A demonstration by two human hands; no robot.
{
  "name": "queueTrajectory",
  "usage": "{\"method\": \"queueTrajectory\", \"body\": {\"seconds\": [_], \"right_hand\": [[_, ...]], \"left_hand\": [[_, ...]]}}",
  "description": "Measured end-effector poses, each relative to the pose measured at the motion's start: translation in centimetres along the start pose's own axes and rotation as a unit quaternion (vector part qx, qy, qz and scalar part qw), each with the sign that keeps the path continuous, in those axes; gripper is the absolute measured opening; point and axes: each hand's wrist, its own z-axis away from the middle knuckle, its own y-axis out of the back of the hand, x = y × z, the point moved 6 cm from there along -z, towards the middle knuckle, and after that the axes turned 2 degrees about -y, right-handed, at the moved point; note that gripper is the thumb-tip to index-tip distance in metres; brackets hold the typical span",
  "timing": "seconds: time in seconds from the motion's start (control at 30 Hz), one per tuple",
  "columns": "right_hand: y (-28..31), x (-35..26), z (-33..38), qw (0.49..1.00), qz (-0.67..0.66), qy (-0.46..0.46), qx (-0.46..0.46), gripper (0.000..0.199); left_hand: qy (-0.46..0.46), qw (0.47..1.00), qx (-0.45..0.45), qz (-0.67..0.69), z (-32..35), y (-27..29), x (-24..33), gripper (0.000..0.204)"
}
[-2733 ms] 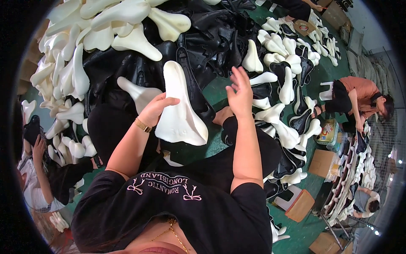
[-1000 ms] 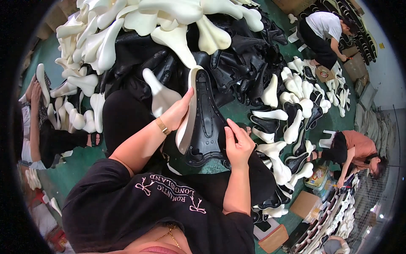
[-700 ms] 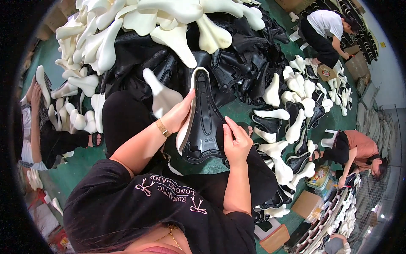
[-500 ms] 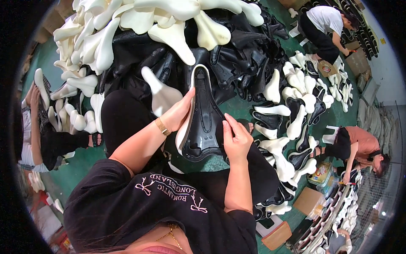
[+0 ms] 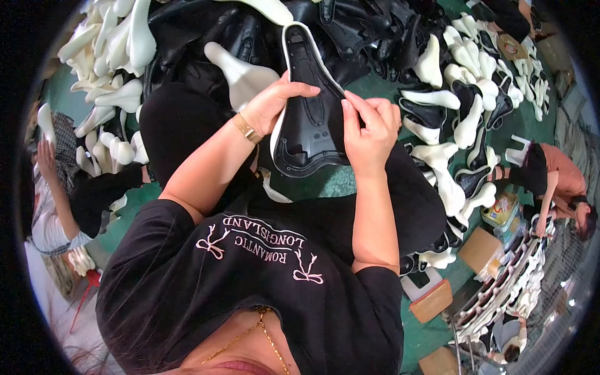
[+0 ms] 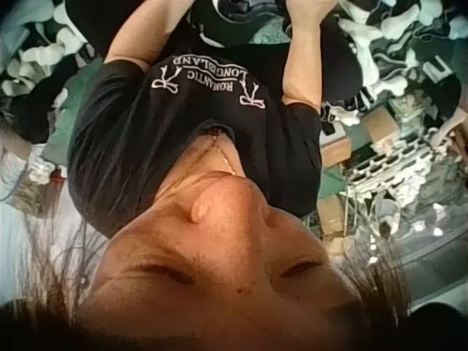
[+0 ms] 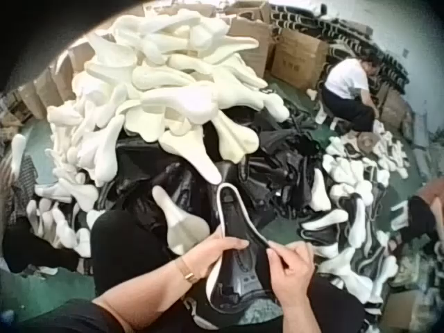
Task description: Inspecting and sorting bicycle saddles from a large pile on the floor.
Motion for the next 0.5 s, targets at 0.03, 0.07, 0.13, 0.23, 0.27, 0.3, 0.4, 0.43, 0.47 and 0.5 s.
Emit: {"method": "queueTrajectory", "body": {"seconds": [0.03,0.07,0.13,0.23,0.27,0.3,0.4,0.43,0.47,0.5], "right_hand": [[-0.1,0.2,0.0,1.0,0.0,0.01,0.005,0.015],[-0.3,0.2,0.1,1.0,0.005,0.011,0.007,0.015],[-0.5,0.1,0.2,1.0,0.011,0.007,0.004,0.015],[-0.6,0.2,0.3,1.0,0.012,0.0,0.007,0.014],[-0.6,0.2,0.3,1.0,0.014,0.001,0.012,0.014],[-0.7,0.1,0.3,1.0,0.016,-0.002,0.014,0.013],[-0.9,0.4,0.4,0.999,0.011,0.0,0.032,0.013],[-1.1,0.5,0.5,0.999,0.008,-0.005,0.034,0.012],[-1.2,0.5,0.5,0.999,0.009,-0.005,0.036,0.012],[-1.3,0.6,0.5,0.999,0.005,-0.016,0.032,0.012]], "left_hand": [[0.013,1.0,0.017,0.0,-0.1,0.3,-0.2,0.042],[0.007,1.0,0.009,-0.001,-0.1,0.3,-0.1,0.039],[0.016,1.0,0.021,0.001,0.1,0.5,-0.1,0.037],[0.029,0.999,0.032,0.027,0.1,0.5,-0.4,0.032],[0.031,0.998,0.033,0.043,0.1,0.6,-0.5,0.03],[0.032,0.997,0.044,0.056,0.0,0.8,-0.8,0.026],[0.097,0.987,0.069,0.106,-0.3,1.6,-1.8,0.021],[0.111,0.984,0.079,0.113,-0.1,1.7,-1.9,0.02],[0.111,0.985,0.077,0.112,-0.2,1.8,-2.0,0.02],[0.112,0.983,0.075,0.121,-0.3,2.1,-2.4,0.02]]}}
